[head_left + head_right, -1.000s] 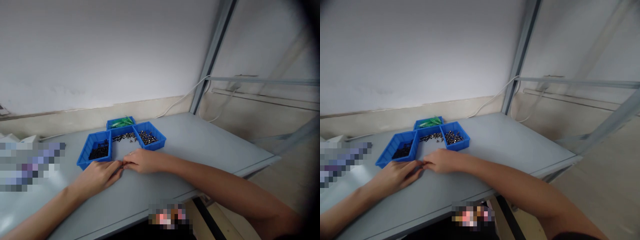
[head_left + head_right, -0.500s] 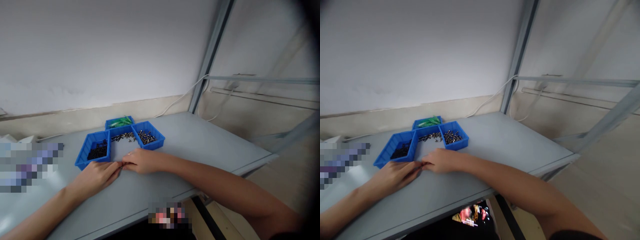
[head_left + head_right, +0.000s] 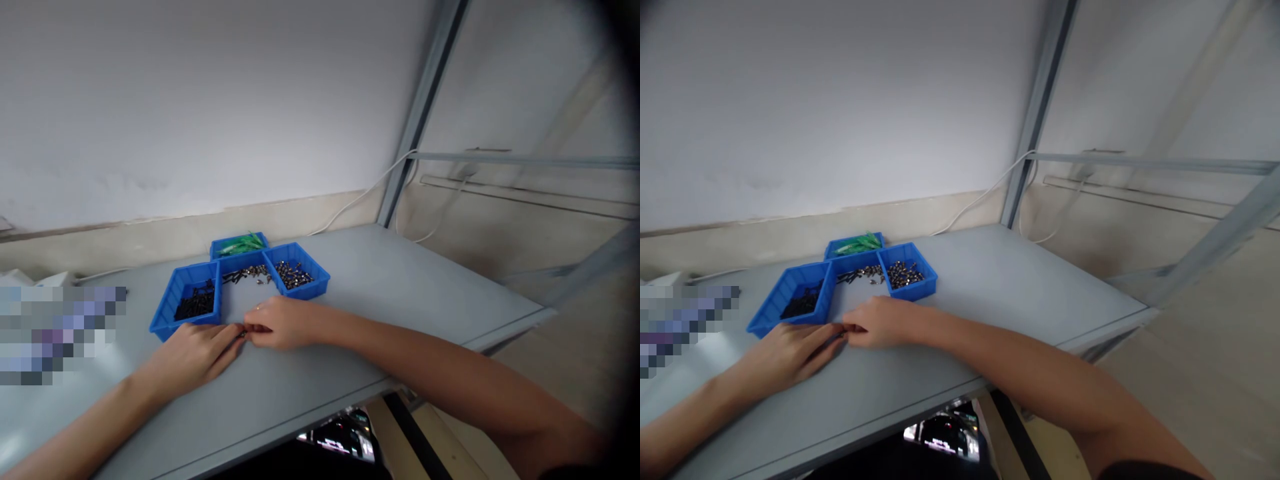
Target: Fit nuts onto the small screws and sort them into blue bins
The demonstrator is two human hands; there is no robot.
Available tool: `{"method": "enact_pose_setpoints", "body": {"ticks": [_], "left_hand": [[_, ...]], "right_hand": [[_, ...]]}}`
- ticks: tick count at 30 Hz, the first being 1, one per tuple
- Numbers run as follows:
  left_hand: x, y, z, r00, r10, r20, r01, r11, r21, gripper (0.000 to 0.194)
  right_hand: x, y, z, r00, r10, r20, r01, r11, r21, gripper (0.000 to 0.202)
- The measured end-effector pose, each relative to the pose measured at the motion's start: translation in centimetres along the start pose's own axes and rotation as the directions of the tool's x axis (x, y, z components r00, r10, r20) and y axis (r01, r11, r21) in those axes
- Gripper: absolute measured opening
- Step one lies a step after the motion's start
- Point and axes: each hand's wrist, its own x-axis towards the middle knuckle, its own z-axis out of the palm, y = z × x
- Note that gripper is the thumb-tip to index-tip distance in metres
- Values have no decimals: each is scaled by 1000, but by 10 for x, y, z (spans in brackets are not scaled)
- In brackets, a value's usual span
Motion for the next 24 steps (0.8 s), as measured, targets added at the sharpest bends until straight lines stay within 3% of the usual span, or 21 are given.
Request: {"method": "enact_pose_setpoints", "body": {"ticks": [8, 18, 24], "left_hand": [[1, 0, 1, 999, -31, 28, 31, 1000, 0, 29], [1, 1, 0, 999, -20, -30, 19, 999, -43, 29], [0, 0, -1, 1000, -11, 19, 11, 1000, -15, 29]], "right_hand": [[-1, -1, 0, 999, -4, -51, 3, 1000, -23, 15], [-1, -2, 0, 1000, -2, -22, 1, 999, -36, 18], [-1, -3, -1, 999, 6, -36, -8, 998, -55, 17]]}}
